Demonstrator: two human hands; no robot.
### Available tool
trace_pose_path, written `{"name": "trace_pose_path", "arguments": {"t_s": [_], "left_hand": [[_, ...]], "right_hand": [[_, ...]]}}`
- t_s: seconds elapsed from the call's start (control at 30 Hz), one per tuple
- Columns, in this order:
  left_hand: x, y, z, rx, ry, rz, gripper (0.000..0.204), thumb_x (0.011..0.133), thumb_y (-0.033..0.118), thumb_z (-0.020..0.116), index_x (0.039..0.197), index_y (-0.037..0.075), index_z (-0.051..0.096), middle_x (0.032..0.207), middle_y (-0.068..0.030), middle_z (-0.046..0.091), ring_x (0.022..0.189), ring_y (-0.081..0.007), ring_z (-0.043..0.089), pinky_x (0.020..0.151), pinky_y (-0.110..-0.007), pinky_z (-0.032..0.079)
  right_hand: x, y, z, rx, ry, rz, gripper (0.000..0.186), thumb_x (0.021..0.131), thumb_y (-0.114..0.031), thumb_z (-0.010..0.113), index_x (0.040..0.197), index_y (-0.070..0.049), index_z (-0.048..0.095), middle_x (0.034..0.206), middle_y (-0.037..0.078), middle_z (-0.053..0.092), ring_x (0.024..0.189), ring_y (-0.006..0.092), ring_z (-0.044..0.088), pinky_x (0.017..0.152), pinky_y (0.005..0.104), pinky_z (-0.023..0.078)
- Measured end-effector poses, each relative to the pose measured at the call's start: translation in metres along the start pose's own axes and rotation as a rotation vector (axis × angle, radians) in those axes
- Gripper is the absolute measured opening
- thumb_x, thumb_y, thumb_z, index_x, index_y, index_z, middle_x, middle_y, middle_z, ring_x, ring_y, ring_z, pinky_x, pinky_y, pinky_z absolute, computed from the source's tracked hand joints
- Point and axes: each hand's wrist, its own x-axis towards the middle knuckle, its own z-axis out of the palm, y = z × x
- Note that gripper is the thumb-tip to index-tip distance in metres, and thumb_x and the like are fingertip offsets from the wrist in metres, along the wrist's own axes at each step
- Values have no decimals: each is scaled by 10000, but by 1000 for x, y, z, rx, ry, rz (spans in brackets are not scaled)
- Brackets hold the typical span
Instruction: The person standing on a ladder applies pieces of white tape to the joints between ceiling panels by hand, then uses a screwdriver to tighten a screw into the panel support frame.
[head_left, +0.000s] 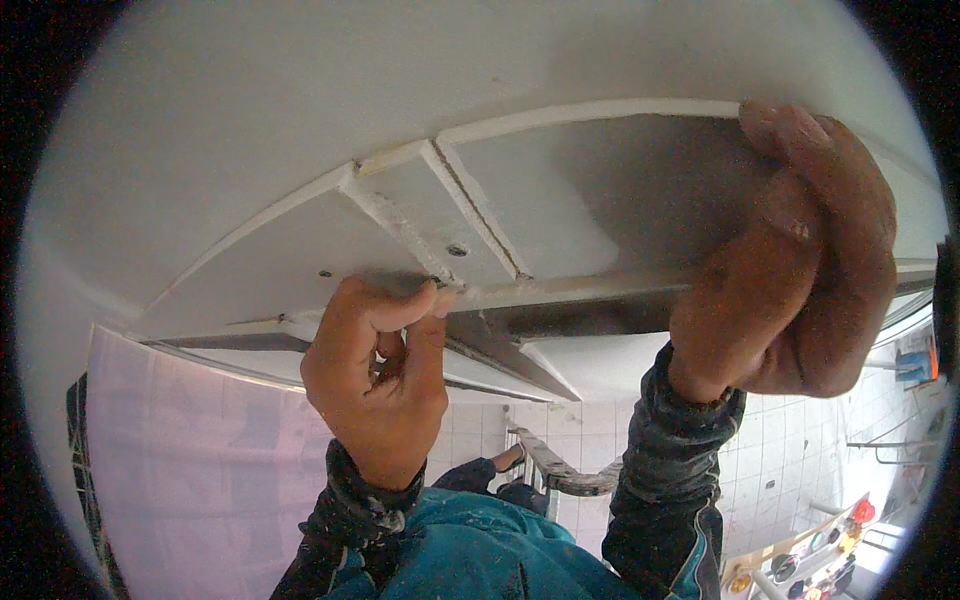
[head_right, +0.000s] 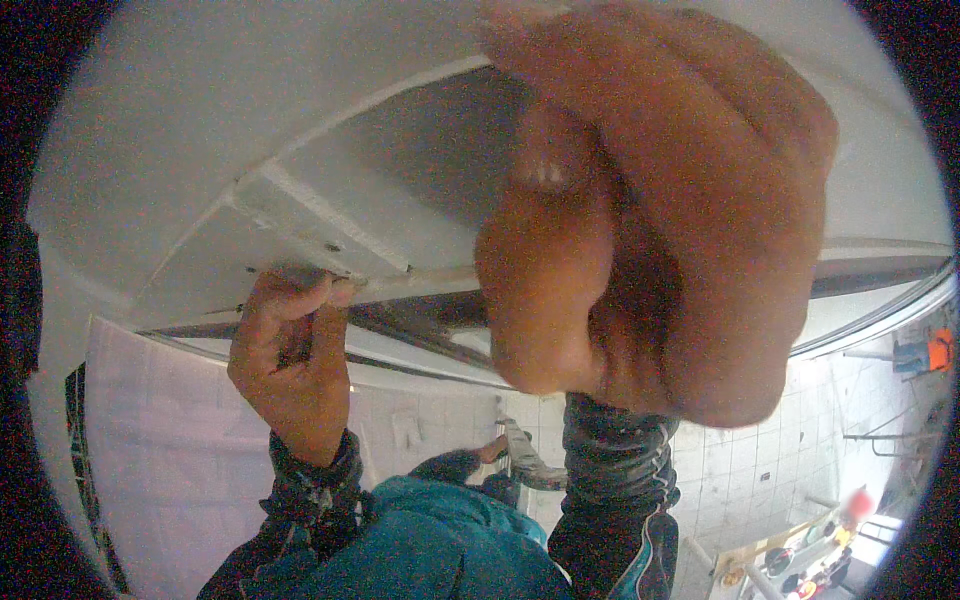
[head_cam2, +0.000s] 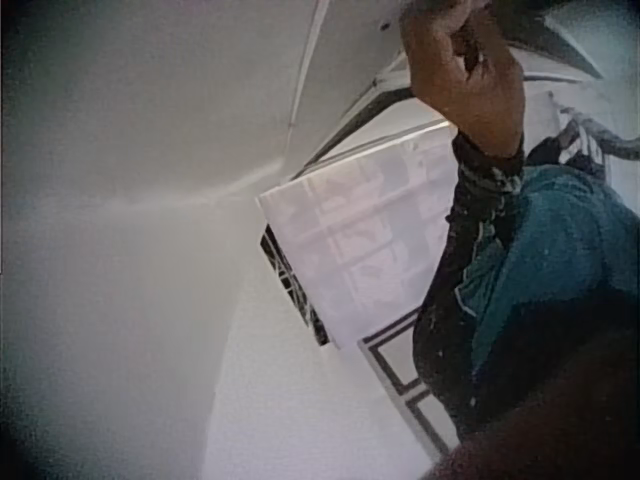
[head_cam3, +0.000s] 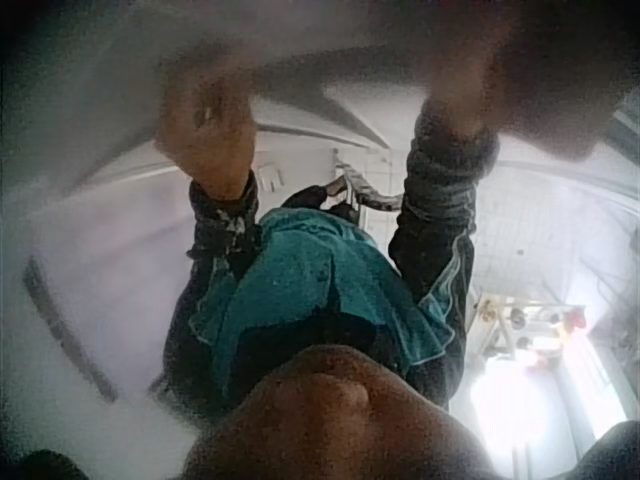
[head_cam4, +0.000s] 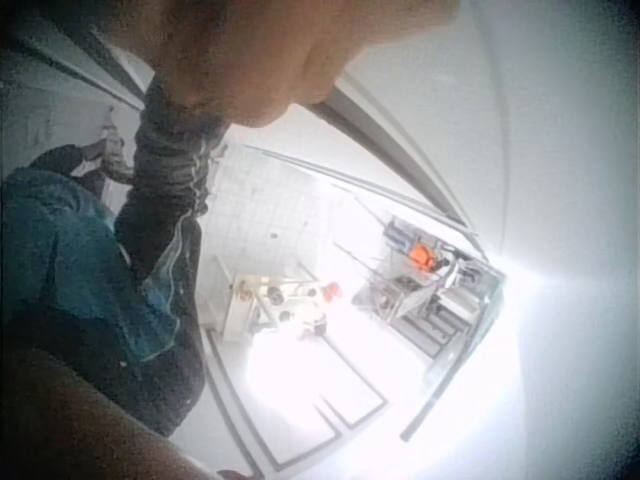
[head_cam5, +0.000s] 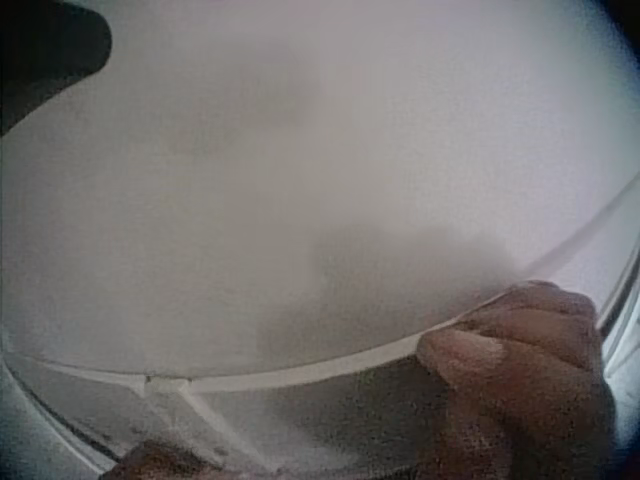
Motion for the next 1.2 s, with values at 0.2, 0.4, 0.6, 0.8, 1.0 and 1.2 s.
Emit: {"name": "trace_pose_path", "arguments": {"t_s": [0.2,0.4,0.6,0.8,1.0,1.2], "left_hand": [[0,8,3,7,25,-19,160,801,-83,743,847,47,662,713,-23,577,514,-39,401,435,-218,277],[6,3,-2,-42,-23,28,148,813,-72,726,857,55,665,732,-17,593,520,-48,403,434,-218,288],[-2,-6,-8,-97,-35,-78,144,814,-54,745,850,52,654,721,-14,580,513,-50,377,434,-222,275],[-5,-3,-7,-52,-7,-42,145,812,-48,757,843,48,653,707,-9,566,491,-46,340,435,-227,262],[-3,2,-1,-26,0,-33,155,799,-51,761,840,55,656,708,-15,576,481,-48,349,430,-230,270],[1,7,-13,-46,-63,-29,148,799,-68,738,846,51,664,716,-28,579,498,-57,385,429,-230,285]], "right_hand": [[-1,-9,14,26,206,210,267,946,-49,478,1091,130,612,951,266,689,847,300,696,825,394,578],[7,-4,4,62,133,67,244,928,4,467,1075,118,625,951,251,697,857,301,692,831,389,573],[8,-7,7,0,-22,-1,228,913,40,468,1047,100,641,974,224,699,870,262,688,817,358,565],[4,2,4,69,69,-25,241,934,14,454,1077,112,621,986,228,693,859,271,692,806,356,572],[-3,-8,10,75,157,115,226,941,2,474,1092,110,604,998,245,687,867,296,700,810,376,580],[15,-22,-1,68,-15,15,217,914,14,482,1048,108,623,948,233,702,866,295,690,823,387,566]]}}
